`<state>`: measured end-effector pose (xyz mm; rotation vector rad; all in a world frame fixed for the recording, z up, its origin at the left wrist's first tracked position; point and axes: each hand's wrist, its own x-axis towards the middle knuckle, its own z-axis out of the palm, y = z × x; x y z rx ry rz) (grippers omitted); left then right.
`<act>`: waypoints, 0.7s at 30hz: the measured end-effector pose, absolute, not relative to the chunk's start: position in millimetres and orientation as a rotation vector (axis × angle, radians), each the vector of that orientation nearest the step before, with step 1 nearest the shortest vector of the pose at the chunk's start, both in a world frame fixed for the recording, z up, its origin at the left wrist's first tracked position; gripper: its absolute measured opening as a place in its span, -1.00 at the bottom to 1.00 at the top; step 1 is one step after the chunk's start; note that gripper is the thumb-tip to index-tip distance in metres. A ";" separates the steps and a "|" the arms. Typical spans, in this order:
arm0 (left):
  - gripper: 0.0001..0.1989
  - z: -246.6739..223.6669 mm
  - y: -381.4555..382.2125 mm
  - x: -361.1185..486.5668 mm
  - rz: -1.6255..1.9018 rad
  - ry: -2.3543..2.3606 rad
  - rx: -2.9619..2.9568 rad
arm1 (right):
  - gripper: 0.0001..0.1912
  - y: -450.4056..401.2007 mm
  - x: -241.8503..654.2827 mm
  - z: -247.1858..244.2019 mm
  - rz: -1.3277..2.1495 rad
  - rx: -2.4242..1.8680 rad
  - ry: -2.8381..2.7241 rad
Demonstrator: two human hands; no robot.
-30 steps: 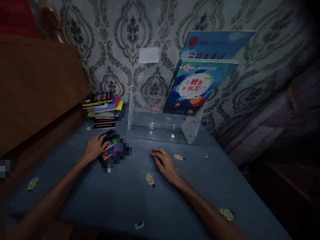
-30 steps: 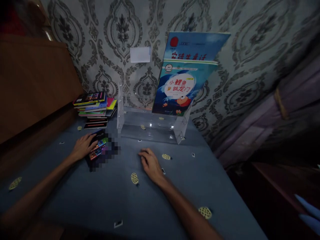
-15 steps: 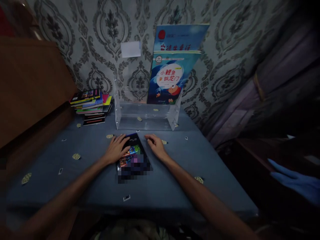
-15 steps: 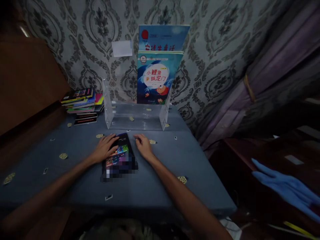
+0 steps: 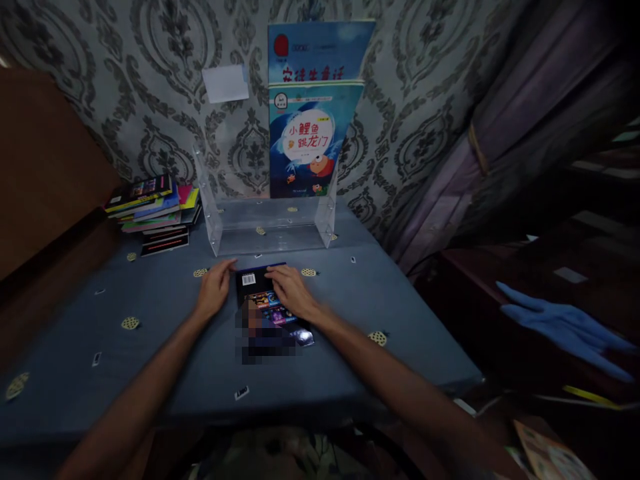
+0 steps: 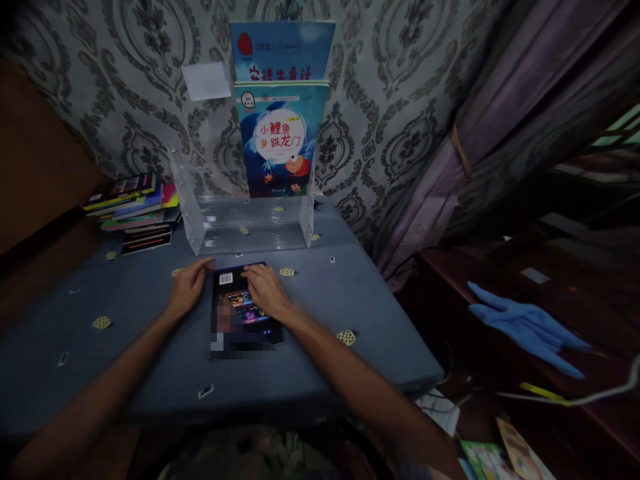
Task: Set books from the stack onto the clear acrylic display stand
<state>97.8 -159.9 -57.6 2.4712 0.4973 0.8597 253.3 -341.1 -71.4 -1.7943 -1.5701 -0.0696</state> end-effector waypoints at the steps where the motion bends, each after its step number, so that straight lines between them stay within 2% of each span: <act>1: -0.60 -57.2 -159.2 95.9 0.866 0.484 2.495 | -0.67 -340.6 249.2 -69.8 -0.067 -1.790 -1.607; 10: -0.59 -61.1 -166.6 97.1 0.744 0.443 2.710 | -0.67 -320.6 219.4 -53.6 -0.041 -1.738 -1.948; 21: -0.57 -61.4 -162.1 96.8 0.698 0.467 2.770 | -0.58 -301.8 215.3 -59.1 0.024 -1.783 -1.901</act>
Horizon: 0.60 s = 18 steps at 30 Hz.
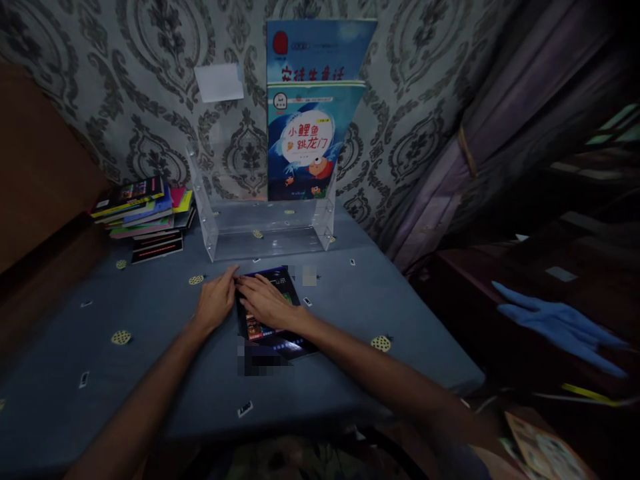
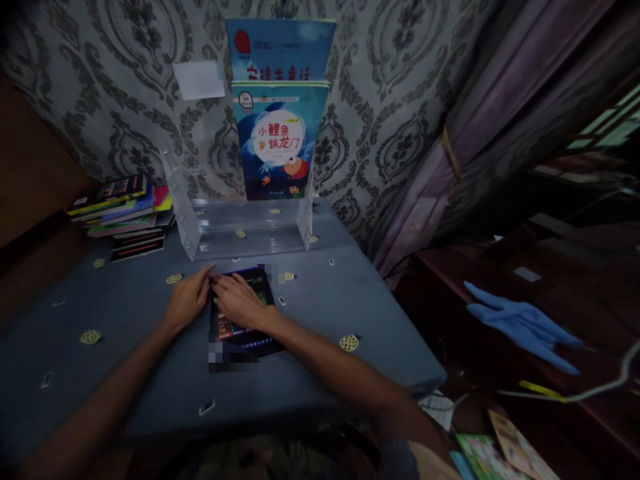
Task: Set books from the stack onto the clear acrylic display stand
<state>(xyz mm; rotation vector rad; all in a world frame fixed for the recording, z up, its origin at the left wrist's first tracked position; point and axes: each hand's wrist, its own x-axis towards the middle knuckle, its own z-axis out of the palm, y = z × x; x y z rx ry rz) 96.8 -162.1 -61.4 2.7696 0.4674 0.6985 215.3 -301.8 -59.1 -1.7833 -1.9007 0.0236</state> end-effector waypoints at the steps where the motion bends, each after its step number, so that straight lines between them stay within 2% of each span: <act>1: -0.58 -61.3 -162.7 97.1 0.699 0.464 2.770 | -0.58 -302.1 215.6 -59.9 0.023 -1.790 -1.896; 10: -0.61 -57.4 -168.9 97.7 0.697 0.427 2.800 | -0.59 -314.3 226.5 -60.3 0.005 -1.928 -1.787; 18: -0.63 -53.7 -171.9 97.7 0.606 0.466 2.846 | -0.60 -346.3 270.2 -78.5 -0.018 -1.987 -1.591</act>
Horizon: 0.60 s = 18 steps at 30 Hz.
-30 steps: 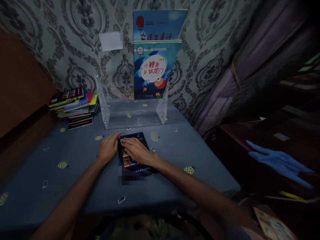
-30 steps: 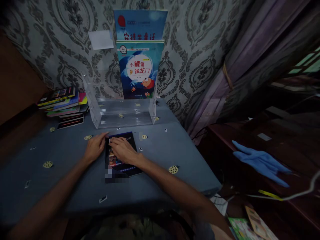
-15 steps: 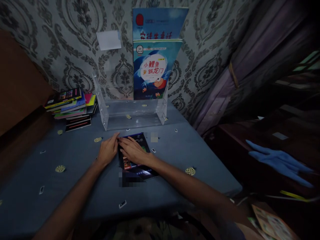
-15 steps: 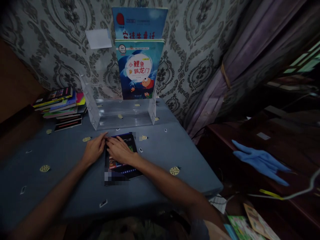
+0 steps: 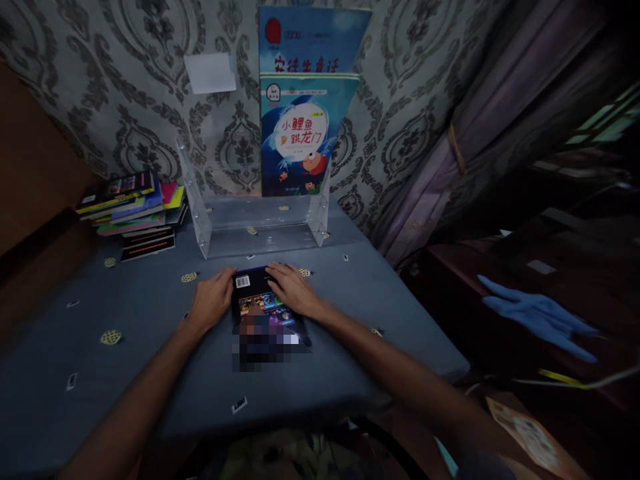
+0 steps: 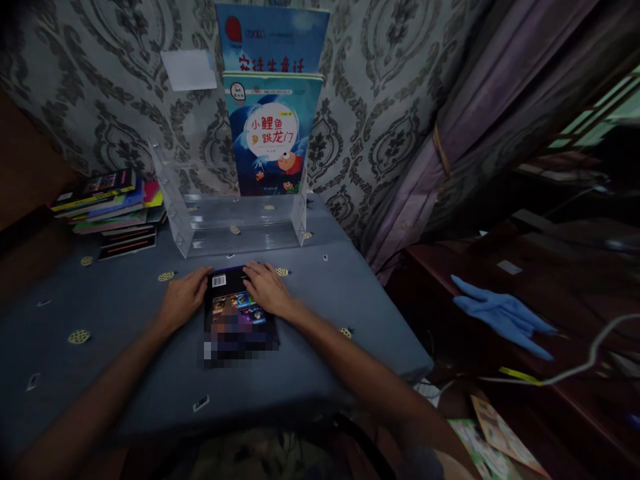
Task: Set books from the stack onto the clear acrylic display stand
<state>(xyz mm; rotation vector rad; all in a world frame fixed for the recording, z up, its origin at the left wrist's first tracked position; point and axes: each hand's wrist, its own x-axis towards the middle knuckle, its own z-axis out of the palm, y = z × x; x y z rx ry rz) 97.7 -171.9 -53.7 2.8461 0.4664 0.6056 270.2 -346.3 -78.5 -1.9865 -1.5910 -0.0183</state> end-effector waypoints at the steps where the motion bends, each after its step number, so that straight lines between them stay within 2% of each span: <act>1: -0.63 -53.7 -172.3 97.6 0.598 0.470 2.848 | -0.60 -349.9 275.5 -80.4 -0.003 -1.979 -1.563; 11: -0.63 -49.8 -181.2 97.4 0.471 0.488 2.940 | -0.61 -357.2 295.5 -72.8 0.228 -1.818 -1.356; 18: -0.61 -55.7 -191.0 105.7 0.466 0.288 2.952 | -0.60 -353.0 302.6 -75.3 0.341 -1.698 -1.204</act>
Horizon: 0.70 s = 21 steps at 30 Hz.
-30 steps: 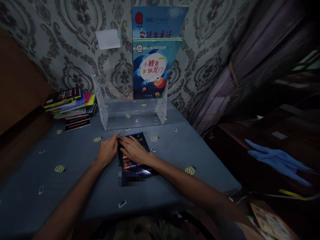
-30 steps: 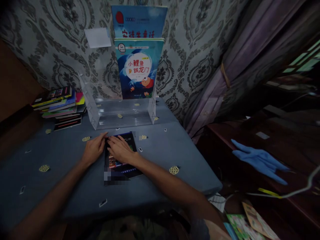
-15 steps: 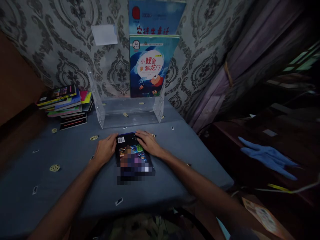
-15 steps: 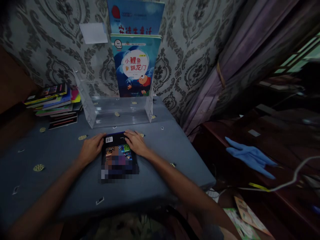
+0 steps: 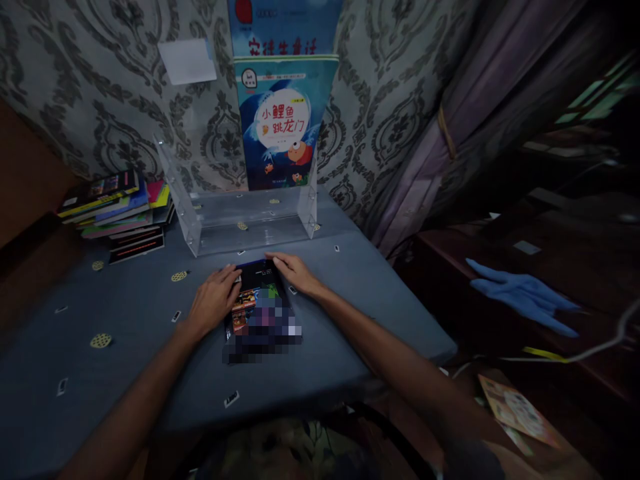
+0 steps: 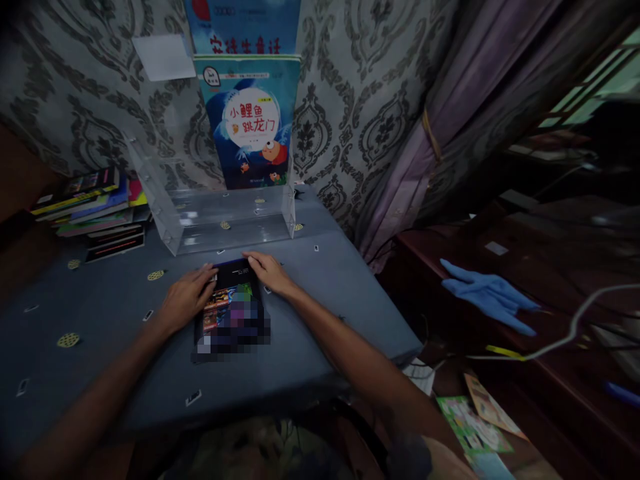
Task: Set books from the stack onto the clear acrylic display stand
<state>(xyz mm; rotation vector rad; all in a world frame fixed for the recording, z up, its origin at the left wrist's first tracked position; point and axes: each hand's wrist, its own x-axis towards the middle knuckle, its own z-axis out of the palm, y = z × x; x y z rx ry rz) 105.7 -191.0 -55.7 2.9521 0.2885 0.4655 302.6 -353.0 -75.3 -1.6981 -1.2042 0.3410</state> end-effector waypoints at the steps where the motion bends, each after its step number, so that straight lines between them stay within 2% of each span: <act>1: -0.60 -57.0 -192.3 107.9 0.460 0.251 2.952 | -0.59 -352.0 303.6 -76.5 0.344 -1.676 -1.195; 13: -0.46 -56.1 -190.2 136.3 0.191 -0.047 2.937 | -0.50 -346.7 310.9 -82.0 0.360 -1.576 -1.185; 21: -0.47 -54.4 -197.2 152.4 0.180 -0.184 2.945 | -0.51 -346.2 310.3 -82.1 0.352 -1.576 -1.163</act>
